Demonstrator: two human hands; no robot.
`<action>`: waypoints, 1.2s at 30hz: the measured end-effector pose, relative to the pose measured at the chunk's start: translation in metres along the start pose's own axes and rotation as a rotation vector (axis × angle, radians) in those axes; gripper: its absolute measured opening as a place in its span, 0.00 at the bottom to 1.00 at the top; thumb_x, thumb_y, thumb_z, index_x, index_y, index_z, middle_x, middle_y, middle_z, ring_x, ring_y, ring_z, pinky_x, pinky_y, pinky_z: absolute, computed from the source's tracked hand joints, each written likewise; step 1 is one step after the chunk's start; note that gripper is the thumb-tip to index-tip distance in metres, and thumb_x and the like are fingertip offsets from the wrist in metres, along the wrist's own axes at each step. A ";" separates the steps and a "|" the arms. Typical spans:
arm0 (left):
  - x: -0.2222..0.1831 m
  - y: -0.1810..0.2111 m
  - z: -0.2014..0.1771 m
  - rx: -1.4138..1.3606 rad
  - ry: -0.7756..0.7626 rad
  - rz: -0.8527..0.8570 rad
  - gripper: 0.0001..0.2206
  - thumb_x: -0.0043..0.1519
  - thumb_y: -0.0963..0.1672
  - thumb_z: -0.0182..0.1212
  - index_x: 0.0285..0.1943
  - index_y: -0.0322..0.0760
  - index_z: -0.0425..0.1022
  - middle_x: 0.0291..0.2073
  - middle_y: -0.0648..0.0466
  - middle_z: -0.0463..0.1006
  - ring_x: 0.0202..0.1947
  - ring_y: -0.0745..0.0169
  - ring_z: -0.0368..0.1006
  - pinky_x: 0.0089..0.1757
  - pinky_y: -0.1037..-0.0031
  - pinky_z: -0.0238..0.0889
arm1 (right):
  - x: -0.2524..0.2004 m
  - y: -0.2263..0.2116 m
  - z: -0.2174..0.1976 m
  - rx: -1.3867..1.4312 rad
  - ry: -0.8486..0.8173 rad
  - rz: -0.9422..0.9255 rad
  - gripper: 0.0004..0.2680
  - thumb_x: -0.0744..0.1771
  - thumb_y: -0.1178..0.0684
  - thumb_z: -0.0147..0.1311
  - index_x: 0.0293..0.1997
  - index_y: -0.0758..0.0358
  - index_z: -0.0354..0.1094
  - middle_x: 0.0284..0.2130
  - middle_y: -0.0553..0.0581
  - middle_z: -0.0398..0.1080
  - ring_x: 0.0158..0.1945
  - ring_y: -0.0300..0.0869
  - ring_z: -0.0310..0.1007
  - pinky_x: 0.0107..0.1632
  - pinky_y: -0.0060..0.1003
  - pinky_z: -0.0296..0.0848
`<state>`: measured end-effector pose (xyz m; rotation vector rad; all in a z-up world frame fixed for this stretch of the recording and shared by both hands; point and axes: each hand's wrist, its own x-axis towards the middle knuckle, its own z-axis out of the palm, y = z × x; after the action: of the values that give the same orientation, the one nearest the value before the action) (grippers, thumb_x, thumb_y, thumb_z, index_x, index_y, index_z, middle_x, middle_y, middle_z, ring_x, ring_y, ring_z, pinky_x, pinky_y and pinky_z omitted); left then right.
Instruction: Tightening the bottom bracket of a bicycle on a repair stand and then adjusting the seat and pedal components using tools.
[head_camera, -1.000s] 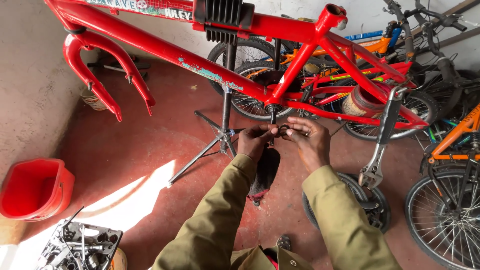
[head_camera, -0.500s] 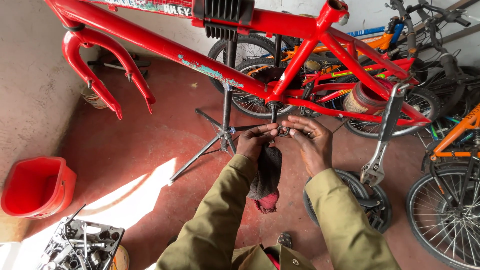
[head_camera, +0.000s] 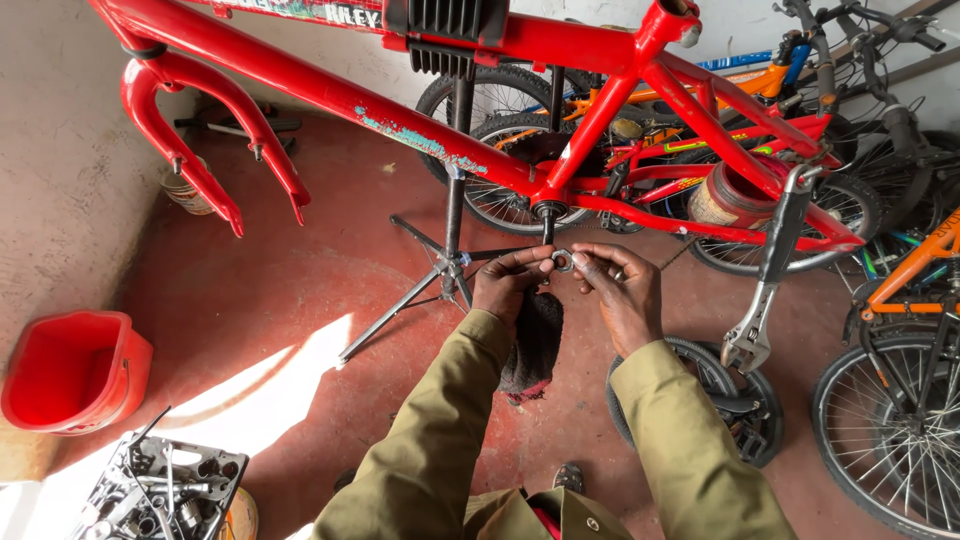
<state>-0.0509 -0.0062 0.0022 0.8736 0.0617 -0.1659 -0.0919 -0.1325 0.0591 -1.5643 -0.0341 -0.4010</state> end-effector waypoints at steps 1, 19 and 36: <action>0.003 -0.003 -0.002 0.000 0.001 0.001 0.14 0.45 0.37 0.70 0.41 0.29 0.78 0.27 0.46 0.79 0.22 0.65 0.72 0.27 0.85 0.64 | 0.000 -0.001 0.001 0.000 -0.001 0.000 0.06 0.63 0.62 0.57 0.40 0.72 0.70 0.29 0.65 0.71 0.30 0.39 0.71 0.30 0.26 0.73; -0.010 -0.007 0.003 -0.060 -0.027 0.010 0.14 0.52 0.37 0.65 0.48 0.32 0.77 0.38 0.42 0.79 0.40 0.60 0.74 0.42 0.79 0.67 | -0.007 0.004 0.004 -0.149 0.013 -0.119 0.10 0.59 0.67 0.60 0.42 0.70 0.70 0.32 0.63 0.73 0.38 0.41 0.74 0.41 0.31 0.75; 0.004 -0.072 -0.027 0.248 0.258 -0.125 0.14 0.44 0.43 0.75 0.34 0.29 0.78 0.24 0.45 0.77 0.28 0.62 0.72 0.31 0.75 0.70 | -0.008 0.068 -0.017 -0.275 -0.025 -0.025 0.07 0.59 0.67 0.57 0.36 0.64 0.74 0.30 0.58 0.71 0.33 0.43 0.75 0.34 0.33 0.76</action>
<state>-0.0585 -0.0317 -0.0701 1.1358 0.3428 -0.1798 -0.0849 -0.1499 -0.0086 -1.8412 -0.0182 -0.4190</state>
